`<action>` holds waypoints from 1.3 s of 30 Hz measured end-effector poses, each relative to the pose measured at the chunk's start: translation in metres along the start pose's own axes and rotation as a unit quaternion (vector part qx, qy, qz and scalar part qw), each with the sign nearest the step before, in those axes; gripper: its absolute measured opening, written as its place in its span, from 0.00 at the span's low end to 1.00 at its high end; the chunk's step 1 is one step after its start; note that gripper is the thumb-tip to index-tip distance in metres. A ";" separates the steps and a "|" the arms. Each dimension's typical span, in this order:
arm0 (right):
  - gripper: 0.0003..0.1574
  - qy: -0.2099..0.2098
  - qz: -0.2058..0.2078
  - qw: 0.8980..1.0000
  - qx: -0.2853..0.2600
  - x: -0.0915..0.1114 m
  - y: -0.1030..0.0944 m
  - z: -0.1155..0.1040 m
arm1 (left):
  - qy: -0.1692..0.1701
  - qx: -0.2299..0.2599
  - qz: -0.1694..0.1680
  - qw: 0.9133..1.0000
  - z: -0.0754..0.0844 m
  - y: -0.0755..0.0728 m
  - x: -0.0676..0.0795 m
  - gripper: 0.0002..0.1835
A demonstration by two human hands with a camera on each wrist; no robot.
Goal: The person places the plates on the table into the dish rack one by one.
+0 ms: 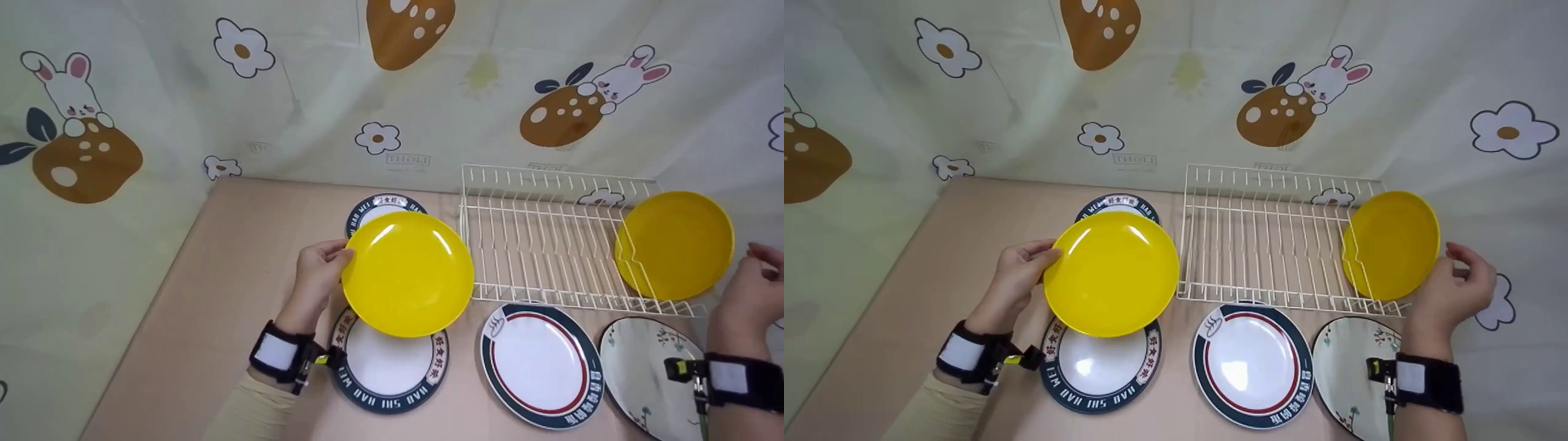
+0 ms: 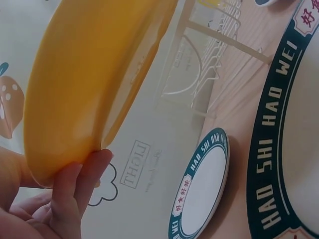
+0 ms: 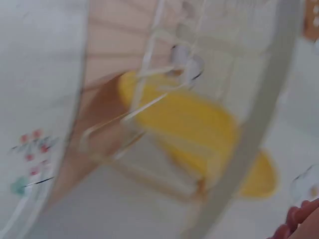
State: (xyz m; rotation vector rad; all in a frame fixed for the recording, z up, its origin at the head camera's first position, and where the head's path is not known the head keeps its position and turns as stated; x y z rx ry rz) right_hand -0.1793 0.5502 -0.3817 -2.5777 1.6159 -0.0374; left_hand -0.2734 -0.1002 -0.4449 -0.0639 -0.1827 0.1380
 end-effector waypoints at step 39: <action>0.32 0.212 -0.585 0.780 -0.067 0.279 0.182 0.032 | -0.046 0.012 -0.027 0.999 0.006 0.043 0.014 0.17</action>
Point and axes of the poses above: each hand's wrist, its own x-axis away from the middle knuckle, its own y-axis out of the palm, z = x × y, the point moved 10 cm from there along -x, towards the middle knuckle
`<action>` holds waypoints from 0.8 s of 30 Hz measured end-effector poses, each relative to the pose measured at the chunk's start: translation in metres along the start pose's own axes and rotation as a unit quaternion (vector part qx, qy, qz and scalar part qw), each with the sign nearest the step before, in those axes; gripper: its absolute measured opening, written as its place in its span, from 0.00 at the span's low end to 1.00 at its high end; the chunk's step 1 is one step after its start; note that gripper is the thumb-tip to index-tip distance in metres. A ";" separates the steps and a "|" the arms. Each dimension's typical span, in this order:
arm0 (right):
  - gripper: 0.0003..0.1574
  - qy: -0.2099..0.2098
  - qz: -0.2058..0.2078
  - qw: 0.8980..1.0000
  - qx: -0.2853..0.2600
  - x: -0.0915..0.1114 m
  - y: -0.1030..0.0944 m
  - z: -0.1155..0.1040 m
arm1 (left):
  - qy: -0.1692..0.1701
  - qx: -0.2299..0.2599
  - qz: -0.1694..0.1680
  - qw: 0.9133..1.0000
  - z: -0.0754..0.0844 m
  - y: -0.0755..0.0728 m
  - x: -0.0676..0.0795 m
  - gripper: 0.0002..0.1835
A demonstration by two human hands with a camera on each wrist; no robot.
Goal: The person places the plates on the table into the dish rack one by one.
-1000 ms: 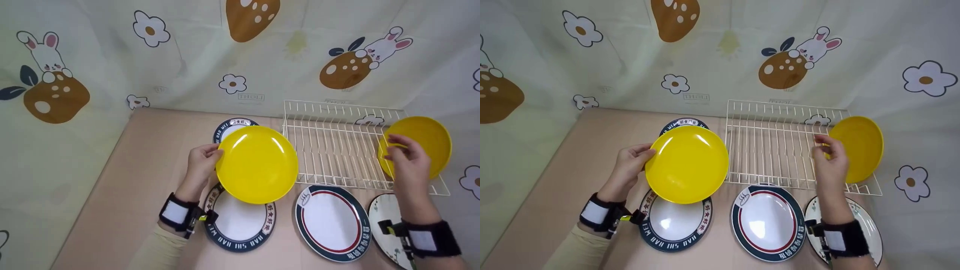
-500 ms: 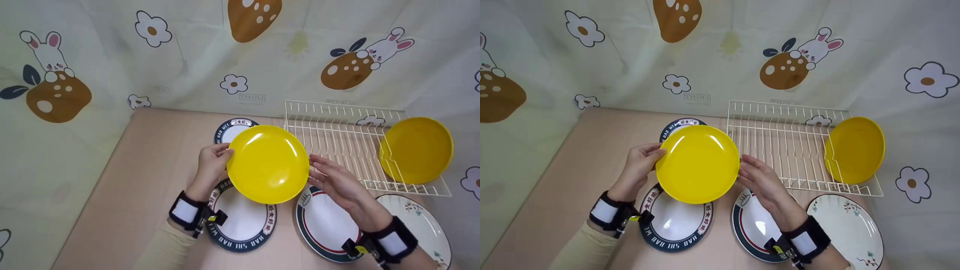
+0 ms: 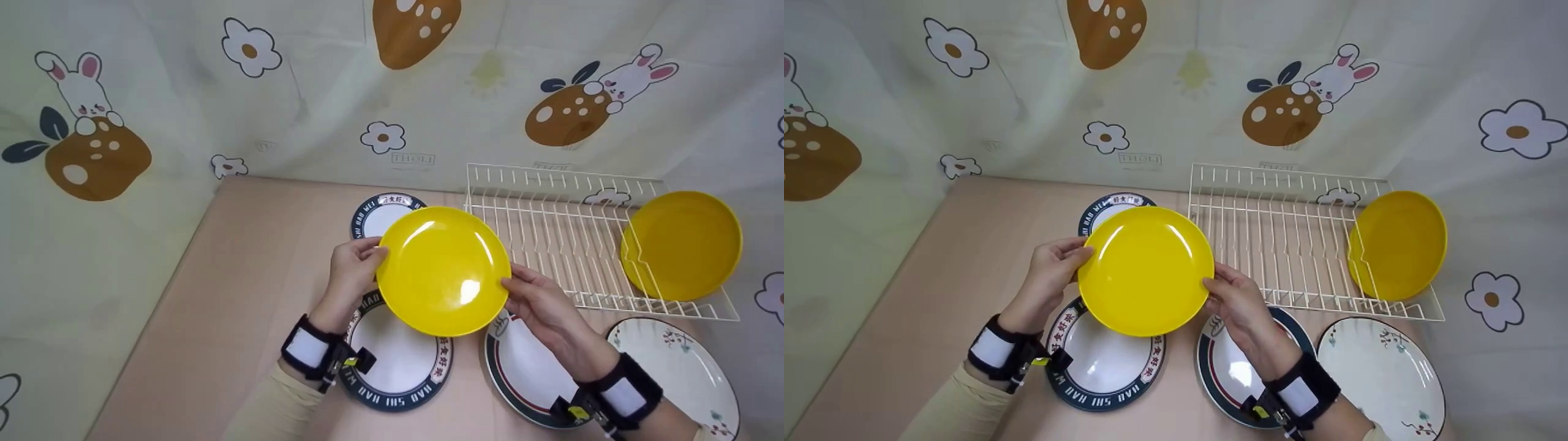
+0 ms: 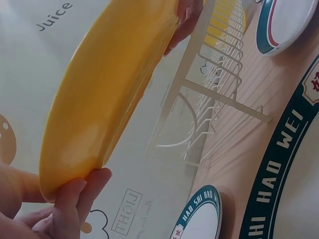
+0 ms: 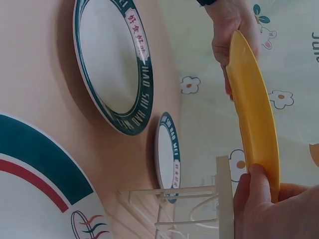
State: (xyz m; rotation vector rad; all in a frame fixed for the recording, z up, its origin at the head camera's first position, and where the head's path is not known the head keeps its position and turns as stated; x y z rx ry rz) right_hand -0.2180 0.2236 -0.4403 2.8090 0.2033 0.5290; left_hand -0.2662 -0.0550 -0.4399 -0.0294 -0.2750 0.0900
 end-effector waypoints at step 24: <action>0.34 0.000 0.005 1.000 -0.003 0.001 -0.010 -0.007 | 0.025 0.023 -0.109 0.994 0.001 0.013 0.008 0.20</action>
Point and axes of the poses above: each hand's wrist, its own x-axis away from the middle knuckle, its own y-axis out of the palm, z = x × y, the point moved 10 cm from there along -x, towards the middle knuckle
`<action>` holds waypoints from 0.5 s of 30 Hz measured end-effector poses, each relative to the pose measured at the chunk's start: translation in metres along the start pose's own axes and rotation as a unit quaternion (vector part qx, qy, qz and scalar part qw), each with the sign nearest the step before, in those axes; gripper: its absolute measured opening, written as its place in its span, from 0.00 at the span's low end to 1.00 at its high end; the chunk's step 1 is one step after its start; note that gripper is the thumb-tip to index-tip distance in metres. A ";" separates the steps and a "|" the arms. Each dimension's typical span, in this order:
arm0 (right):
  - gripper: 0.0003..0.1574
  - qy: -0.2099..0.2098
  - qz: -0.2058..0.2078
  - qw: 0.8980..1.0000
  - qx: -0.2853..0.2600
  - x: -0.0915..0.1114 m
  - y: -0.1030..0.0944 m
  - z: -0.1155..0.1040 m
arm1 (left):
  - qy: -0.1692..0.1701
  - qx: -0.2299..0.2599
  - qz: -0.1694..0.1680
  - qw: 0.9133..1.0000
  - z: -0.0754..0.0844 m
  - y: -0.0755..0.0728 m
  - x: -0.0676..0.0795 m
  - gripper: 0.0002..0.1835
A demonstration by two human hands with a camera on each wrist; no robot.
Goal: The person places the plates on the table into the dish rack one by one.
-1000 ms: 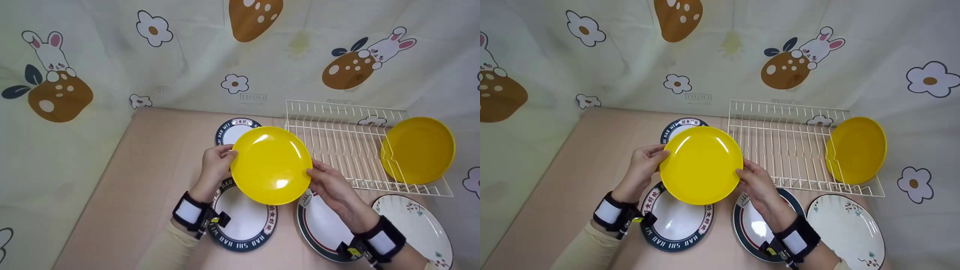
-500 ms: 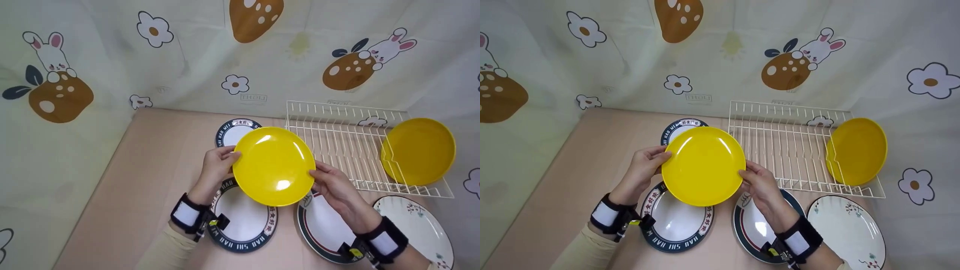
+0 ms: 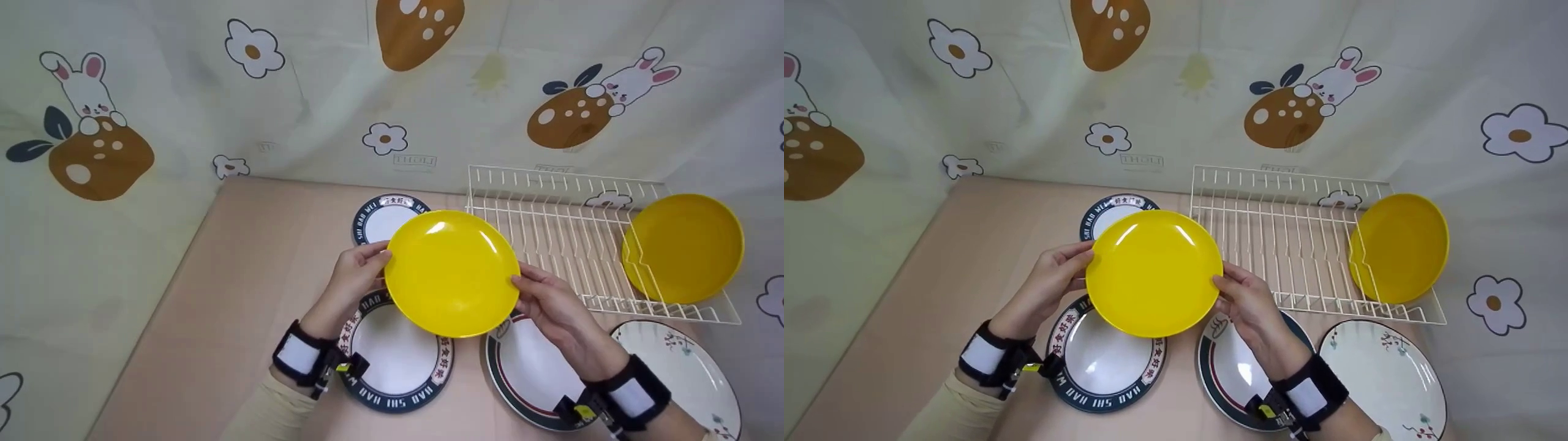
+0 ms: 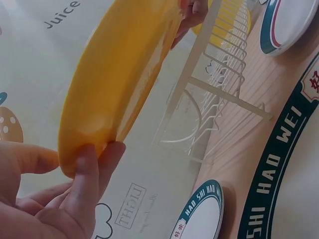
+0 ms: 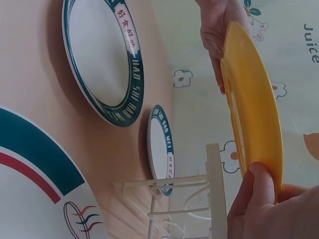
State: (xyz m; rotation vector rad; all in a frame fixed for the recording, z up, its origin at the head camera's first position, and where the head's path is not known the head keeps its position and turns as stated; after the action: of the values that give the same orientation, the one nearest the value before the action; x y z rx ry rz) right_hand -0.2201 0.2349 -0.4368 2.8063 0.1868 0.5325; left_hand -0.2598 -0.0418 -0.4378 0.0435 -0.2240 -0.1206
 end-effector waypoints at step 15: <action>0.29 0.002 0.002 1.000 -0.020 0.004 -0.015 -0.006 | 0.030 -0.022 0.011 0.999 -0.009 -0.029 0.002 0.26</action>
State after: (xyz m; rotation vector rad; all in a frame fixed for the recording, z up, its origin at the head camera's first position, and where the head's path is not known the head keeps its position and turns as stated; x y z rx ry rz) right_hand -0.2199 0.2518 -0.4347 2.7669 0.1695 0.5372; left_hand -0.2587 -0.0702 -0.4479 0.0015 -0.1611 -0.1020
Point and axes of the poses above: each hand's wrist, its own x-axis away from the middle knuckle, its own y-axis out of the palm, z = x × y, the point moved 10 cm from there along -x, towards the middle knuckle
